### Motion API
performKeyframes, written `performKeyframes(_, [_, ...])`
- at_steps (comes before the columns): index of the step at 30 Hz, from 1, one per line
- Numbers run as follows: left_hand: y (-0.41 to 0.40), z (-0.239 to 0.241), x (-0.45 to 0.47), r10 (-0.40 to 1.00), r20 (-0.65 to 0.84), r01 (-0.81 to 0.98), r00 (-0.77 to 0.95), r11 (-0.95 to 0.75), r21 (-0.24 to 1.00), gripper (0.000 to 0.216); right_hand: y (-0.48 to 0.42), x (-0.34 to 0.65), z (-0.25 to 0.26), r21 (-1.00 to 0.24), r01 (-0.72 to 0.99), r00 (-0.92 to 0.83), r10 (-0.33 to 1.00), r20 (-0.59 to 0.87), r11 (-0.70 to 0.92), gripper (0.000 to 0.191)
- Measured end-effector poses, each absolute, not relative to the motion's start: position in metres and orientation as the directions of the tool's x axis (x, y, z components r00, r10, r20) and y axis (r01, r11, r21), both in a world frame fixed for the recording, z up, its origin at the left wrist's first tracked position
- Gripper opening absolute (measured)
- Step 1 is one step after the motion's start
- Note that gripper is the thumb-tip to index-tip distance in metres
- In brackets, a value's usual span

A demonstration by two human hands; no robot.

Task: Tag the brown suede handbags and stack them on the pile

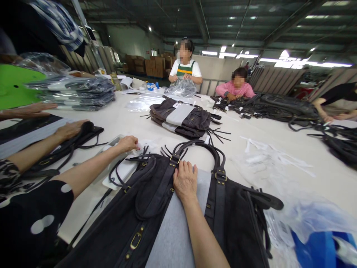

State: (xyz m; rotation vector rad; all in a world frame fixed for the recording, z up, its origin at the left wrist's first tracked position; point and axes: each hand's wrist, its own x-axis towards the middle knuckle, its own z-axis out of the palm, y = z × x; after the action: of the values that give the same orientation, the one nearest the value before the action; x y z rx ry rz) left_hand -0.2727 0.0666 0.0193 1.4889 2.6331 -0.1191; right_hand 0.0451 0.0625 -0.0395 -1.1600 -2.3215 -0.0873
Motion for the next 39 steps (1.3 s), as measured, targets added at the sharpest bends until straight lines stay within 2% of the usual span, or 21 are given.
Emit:
performKeyframes(6, [0.063, 0.027, -0.269, 0.860, -0.121, 0.867, -0.496, 0.498, -0.009, 0.024, 0.063, 0.045, -0.040, -0.172, 0.758, -0.486, 0.721, 0.494, 0.629, 0.037])
performKeyframes(16, [0.061, 0.017, -0.276, 0.927, -0.090, 0.929, -0.363, 0.354, -0.107, 0.022, 0.064, 0.045, -0.042, -0.170, 0.757, -0.486, 0.717, 0.500, 0.631, 0.036])
performKeyframes(27, [0.066, 0.003, -0.281, 0.920, -0.156, 0.930, -0.359, 0.340, -0.136, 0.044, 0.064, 0.046, -0.042, -0.170, 0.755, -0.483, 0.713, 0.509, 0.633, 0.036])
performKeyframes(39, [0.061, 0.018, -0.282, 0.918, -0.148, 0.929, -0.367, 0.355, -0.100, 0.018, 0.063, 0.045, -0.040, -0.184, 0.753, -0.478, 0.718, 0.506, 0.631, 0.036])
